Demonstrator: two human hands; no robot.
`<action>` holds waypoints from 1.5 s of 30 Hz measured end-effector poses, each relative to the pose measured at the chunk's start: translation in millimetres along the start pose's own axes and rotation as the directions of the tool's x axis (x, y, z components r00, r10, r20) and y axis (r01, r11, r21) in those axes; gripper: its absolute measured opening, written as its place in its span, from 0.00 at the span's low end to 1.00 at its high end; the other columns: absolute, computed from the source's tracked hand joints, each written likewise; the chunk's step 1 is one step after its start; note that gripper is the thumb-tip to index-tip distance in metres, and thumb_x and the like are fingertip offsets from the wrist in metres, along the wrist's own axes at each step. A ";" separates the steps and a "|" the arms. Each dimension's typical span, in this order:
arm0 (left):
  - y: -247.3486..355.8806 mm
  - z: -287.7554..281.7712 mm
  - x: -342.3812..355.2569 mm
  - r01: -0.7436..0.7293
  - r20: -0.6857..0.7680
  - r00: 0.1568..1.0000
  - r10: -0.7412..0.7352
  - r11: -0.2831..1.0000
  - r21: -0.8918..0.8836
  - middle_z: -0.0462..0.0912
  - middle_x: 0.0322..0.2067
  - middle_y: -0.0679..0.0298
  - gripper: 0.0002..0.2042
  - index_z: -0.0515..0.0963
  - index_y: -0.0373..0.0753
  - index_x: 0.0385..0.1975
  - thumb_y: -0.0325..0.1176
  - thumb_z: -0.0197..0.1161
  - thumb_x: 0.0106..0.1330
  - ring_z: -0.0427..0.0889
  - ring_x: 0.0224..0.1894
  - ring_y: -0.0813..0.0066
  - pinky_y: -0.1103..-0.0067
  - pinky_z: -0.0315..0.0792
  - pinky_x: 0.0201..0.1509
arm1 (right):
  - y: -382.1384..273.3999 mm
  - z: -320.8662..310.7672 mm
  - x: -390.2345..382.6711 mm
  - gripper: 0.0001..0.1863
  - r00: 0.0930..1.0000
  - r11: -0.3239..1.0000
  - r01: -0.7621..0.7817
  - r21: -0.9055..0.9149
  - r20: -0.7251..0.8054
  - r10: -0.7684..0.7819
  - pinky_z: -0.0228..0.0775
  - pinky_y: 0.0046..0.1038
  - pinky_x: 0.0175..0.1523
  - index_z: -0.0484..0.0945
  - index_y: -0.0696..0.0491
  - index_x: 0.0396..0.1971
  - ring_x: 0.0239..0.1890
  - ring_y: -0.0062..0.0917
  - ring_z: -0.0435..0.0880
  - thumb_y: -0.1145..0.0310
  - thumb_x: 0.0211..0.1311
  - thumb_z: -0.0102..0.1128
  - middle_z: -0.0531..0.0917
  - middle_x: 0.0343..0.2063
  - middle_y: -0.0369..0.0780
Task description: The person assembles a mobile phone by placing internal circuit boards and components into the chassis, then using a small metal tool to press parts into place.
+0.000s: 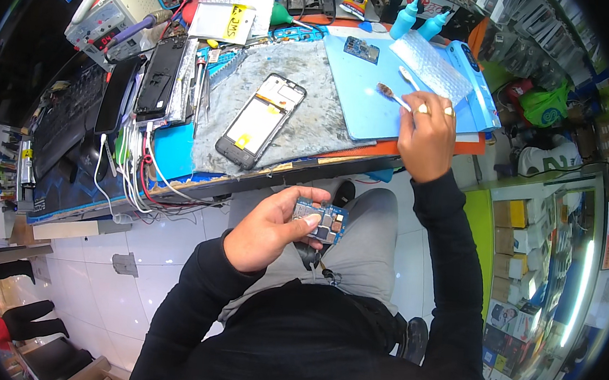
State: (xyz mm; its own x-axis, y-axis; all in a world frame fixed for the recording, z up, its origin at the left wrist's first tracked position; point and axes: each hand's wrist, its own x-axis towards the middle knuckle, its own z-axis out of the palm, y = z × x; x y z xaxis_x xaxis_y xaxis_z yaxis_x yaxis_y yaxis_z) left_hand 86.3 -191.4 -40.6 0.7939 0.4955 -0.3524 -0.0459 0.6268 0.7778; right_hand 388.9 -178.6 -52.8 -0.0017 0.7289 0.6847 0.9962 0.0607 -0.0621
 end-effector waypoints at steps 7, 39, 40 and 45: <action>-3.6 1.5 6.7 -0.061 -0.040 0.997 0.061 0.998 0.000 0.82 0.48 0.58 0.22 0.66 0.30 0.66 0.30 0.59 0.77 0.83 0.49 0.72 0.71 0.79 0.54 | -36.5 -35.9 -26.8 0.09 0.995 0.957 -0.059 0.284 0.093 0.034 0.72 0.40 0.49 0.83 0.58 0.39 0.43 0.43 0.80 0.79 0.57 0.66 0.83 0.38 0.45; -3.4 12.7 28.6 -0.081 0.141 0.973 0.185 0.837 -0.540 0.75 0.59 0.61 0.25 0.60 0.34 0.71 0.34 0.54 0.79 0.76 0.61 0.73 0.73 0.71 0.64 | -108.7 -19.9 -46.4 0.33 0.967 0.335 -0.251 0.908 0.250 0.048 0.64 0.37 0.66 0.75 0.52 0.53 0.60 0.33 0.70 0.61 0.50 0.84 0.73 0.55 0.45; -1.4 13.2 28.8 -0.103 0.140 0.969 0.206 0.842 -0.529 0.75 0.60 0.60 0.25 0.60 0.34 0.71 0.36 0.54 0.80 0.76 0.61 0.72 0.71 0.71 0.64 | -108.3 -19.5 -42.1 0.33 0.967 0.336 -0.252 0.907 0.251 0.048 0.64 0.37 0.66 0.75 0.52 0.53 0.60 0.33 0.70 0.61 0.50 0.84 0.73 0.55 0.45; 5.0 2.5 34.1 -0.140 0.148 0.950 0.275 0.800 -0.584 0.73 0.64 0.58 0.24 0.59 0.33 0.72 0.39 0.48 0.82 0.75 0.62 0.70 0.67 0.70 0.69 | -112.2 -22.9 -13.1 0.31 0.770 -0.152 -0.591 0.793 0.610 0.188 0.70 0.33 0.64 0.70 0.57 0.57 0.57 0.27 0.78 0.71 0.58 0.79 0.78 0.55 0.44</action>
State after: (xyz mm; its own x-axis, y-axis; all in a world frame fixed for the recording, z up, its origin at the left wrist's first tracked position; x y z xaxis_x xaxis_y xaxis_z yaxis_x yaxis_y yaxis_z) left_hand 114.7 -172.9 -47.4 0.8316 0.5537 -0.0438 -0.5020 0.7829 0.3675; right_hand 279.1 -210.6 -38.1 0.1327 0.9885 0.0728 -0.2189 0.1009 -0.9705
